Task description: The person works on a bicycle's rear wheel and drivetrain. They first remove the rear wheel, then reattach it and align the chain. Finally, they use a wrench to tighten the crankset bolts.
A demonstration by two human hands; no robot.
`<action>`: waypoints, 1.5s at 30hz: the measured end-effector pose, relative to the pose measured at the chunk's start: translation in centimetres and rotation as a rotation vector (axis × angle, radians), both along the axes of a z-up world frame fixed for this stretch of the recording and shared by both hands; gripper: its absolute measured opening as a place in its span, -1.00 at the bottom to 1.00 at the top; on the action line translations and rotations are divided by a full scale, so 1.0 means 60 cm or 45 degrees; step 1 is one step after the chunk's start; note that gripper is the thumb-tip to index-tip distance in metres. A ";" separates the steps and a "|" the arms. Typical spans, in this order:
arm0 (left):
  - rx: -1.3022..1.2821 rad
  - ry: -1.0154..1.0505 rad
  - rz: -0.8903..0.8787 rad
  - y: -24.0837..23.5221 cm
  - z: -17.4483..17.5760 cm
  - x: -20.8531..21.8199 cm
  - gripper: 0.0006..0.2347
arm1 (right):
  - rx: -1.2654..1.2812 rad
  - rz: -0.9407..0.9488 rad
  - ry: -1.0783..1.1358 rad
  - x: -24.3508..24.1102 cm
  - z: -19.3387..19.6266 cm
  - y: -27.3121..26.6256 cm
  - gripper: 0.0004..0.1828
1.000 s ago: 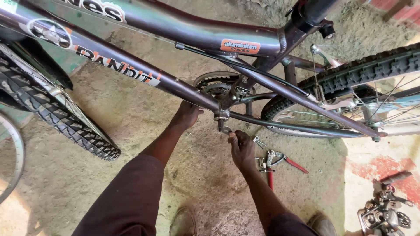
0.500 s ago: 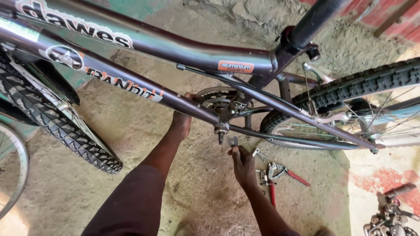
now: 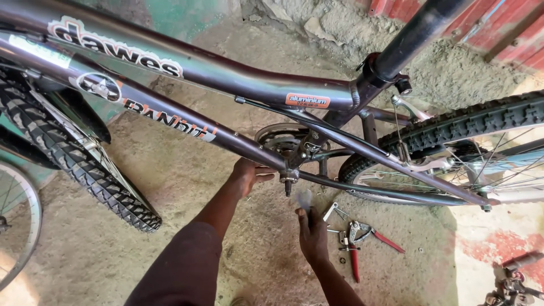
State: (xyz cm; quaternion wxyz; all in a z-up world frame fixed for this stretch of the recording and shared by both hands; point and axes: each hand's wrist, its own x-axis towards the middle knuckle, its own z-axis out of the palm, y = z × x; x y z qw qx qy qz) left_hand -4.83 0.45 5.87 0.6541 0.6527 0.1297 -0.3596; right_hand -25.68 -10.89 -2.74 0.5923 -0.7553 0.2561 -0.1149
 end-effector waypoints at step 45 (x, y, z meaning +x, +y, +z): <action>-0.321 -0.804 0.100 0.016 -0.135 -0.013 -0.72 | -0.025 -0.270 -0.161 0.014 0.220 -0.023 -0.45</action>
